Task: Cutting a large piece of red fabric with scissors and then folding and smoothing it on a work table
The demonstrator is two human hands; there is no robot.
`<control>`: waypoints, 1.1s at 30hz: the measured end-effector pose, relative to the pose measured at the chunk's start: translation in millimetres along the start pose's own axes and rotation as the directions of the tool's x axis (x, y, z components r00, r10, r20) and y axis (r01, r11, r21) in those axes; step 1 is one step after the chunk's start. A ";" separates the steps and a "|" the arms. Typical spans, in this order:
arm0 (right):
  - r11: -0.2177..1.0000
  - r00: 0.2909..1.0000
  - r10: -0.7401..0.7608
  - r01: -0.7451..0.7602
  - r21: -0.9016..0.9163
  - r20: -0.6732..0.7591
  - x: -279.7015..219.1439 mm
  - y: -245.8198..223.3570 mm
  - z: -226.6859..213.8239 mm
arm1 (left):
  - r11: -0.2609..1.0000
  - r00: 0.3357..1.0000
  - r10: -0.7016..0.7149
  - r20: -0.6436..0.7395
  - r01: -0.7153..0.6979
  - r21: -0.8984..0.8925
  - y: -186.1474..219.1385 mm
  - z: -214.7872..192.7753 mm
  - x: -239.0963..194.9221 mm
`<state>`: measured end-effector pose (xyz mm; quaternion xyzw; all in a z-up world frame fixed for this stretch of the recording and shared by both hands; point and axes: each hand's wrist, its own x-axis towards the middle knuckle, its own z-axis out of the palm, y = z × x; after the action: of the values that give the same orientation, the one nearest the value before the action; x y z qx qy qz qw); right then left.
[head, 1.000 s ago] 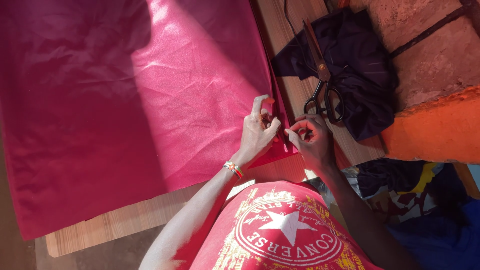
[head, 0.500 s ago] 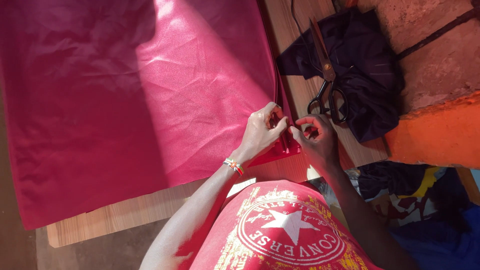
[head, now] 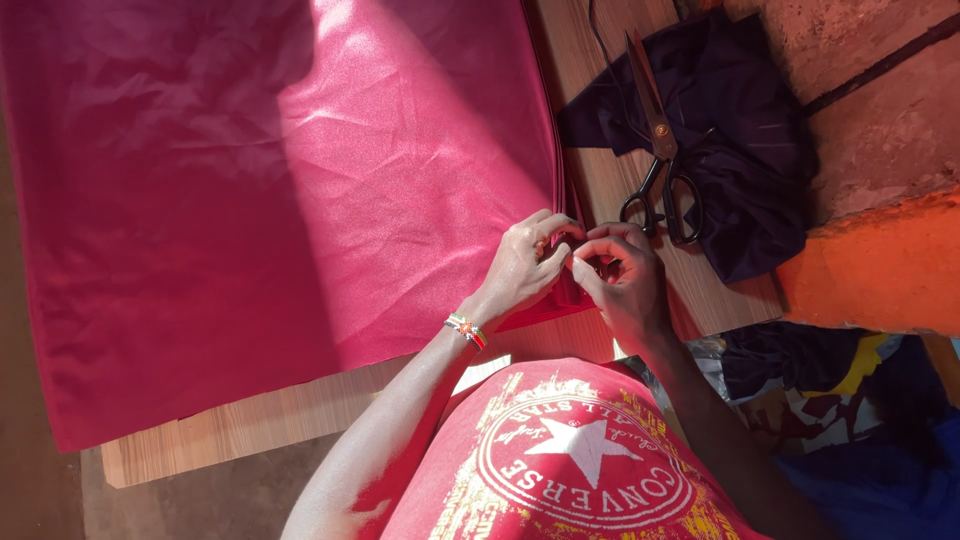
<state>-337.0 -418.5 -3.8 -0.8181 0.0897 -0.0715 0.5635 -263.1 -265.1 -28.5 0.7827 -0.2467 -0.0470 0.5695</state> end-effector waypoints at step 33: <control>0.997 0.999 0.048 -0.047 -0.056 0.013 -0.2 22.5 -14.7 | 0.999 0.999 -0.037 -0.038 0.037 -0.005 -11.6 5.9 -0.4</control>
<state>-341.9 -439.6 -19.6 -0.8315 0.1071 -0.0497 0.5428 -261.6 -267.4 -41.2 0.7866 -0.2213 -0.0431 0.5748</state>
